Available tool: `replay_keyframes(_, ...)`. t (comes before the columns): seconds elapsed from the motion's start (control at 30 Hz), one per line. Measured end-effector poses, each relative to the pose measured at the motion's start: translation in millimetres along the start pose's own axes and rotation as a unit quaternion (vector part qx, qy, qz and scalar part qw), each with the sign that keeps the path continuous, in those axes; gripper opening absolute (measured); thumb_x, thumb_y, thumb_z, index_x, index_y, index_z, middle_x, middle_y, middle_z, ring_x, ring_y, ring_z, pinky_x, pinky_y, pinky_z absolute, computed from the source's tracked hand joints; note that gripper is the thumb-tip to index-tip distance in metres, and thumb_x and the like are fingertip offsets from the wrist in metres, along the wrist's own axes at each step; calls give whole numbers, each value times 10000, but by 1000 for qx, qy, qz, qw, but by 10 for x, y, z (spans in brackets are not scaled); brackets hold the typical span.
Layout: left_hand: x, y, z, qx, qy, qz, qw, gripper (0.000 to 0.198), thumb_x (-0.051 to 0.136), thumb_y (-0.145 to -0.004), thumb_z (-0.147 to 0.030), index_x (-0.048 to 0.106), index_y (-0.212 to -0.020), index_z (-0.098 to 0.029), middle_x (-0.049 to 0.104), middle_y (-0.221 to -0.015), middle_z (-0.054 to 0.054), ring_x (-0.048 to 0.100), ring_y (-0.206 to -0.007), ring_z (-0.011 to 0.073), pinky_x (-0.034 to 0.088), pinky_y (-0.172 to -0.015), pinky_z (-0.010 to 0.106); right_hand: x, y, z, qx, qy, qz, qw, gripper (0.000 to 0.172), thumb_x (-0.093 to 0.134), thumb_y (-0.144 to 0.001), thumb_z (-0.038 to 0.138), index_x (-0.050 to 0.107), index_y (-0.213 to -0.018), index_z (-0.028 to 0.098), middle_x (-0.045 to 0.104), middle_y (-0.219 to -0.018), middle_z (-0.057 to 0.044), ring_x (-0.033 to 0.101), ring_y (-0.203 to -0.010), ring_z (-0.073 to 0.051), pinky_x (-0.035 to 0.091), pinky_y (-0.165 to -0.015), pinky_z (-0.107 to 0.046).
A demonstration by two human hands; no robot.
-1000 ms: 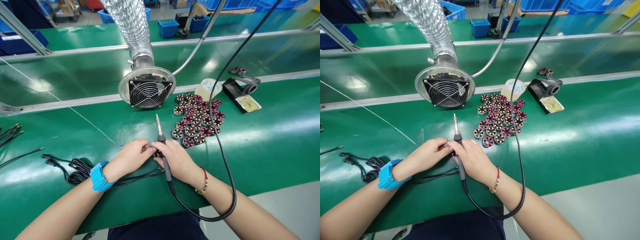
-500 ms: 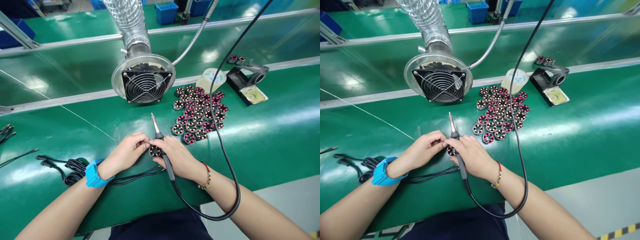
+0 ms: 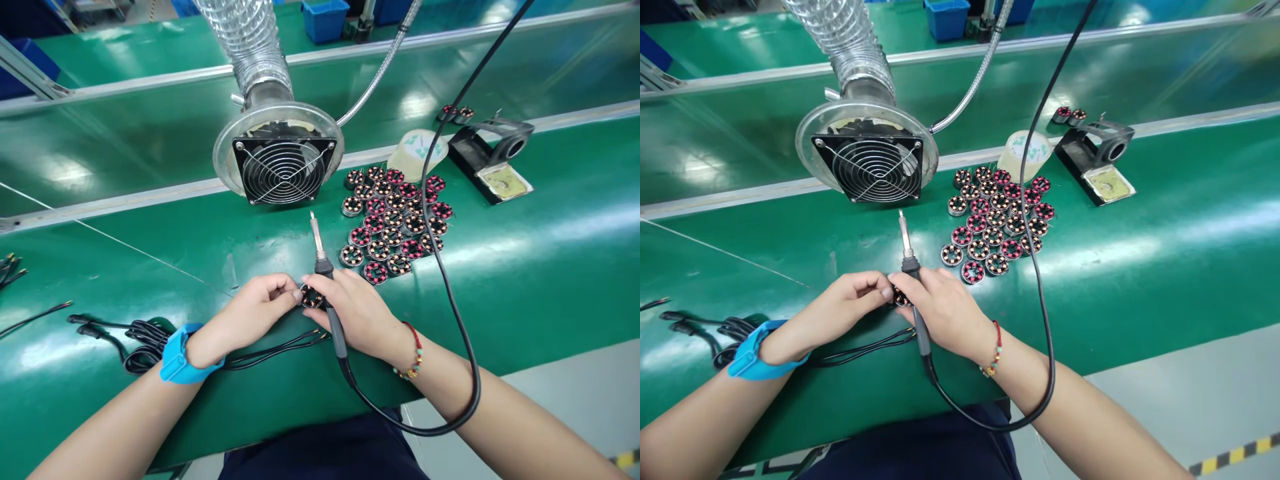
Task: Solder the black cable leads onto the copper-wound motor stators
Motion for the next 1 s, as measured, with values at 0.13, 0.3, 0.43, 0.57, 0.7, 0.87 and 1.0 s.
replay_keyframes(0.13,-35,-19,-5,-21,46,-1,999,329,484,-837,-466,491,-707,-164,408,-632,-50,324,-586,93,288,-554,227,17,-8,-26,14,-28,15,999,341,503,-940,327,471,-1234,157,615,-863,-69,572,-732,-211,504,-689,-355)
replay_keyframes(0.3,-55,0,-3,-25,90,-34,995,370,465,-850,-515,484,-728,-166,400,-636,-51,302,-570,88,259,-525,220,7,-3,-70,33,-48,-8,998,351,527,-930,336,458,-1226,160,642,-949,-85,608,-790,-218,524,-715,-370)
replay_keyframes(0.43,3,25,-7,-19,56,5,998,393,502,-830,-534,516,-707,-160,423,-637,-40,338,-590,95,286,-546,222,10,20,-90,42,-35,-23,998,363,523,-932,328,436,-1246,169,640,-1003,-99,616,-829,-230,527,-736,-391)
replay_keyframes(0.57,23,22,-7,-21,44,38,998,306,558,-812,-451,586,-745,-154,497,-680,-20,395,-643,110,330,-590,227,3,15,-98,44,-41,-23,998,342,512,-937,327,433,-1232,173,640,-982,-94,619,-833,-232,532,-727,-388)
replay_keyframes(0.7,-13,-10,10,-25,39,36,998,305,531,-836,-450,610,-795,-158,538,-733,-8,416,-674,120,345,-610,233,-7,-7,-116,50,-77,-20,996,352,536,-924,324,429,-1231,189,642,-996,-85,624,-849,-222,529,-740,-376)
replay_keyframes(0.87,-56,14,-11,-5,-52,23,998,302,476,-867,-437,591,-795,-167,557,-738,-4,454,-670,133,366,-634,252,47,-11,-133,51,-95,21,994,368,575,-891,242,438,-1226,179,644,-1021,-92,605,-900,-240,513,-810,-431)
replay_keyframes(1.0,71,173,-78,26,-274,55,960,162,501,-870,-316,596,-897,-188,590,-886,29,542,-764,182,392,-697,298,42,-7,-162,64,-101,38,992,421,579,-860,177,430,-1254,177,634,-1067,-101,584,-938,-249,508,-843,-453)
Point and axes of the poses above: each hand's wrist, its own y-axis away from the middle knuckle, its own x-axis out of the palm, z = x × y, the point moved 7 cm from there along -y, towards the middle knuckle
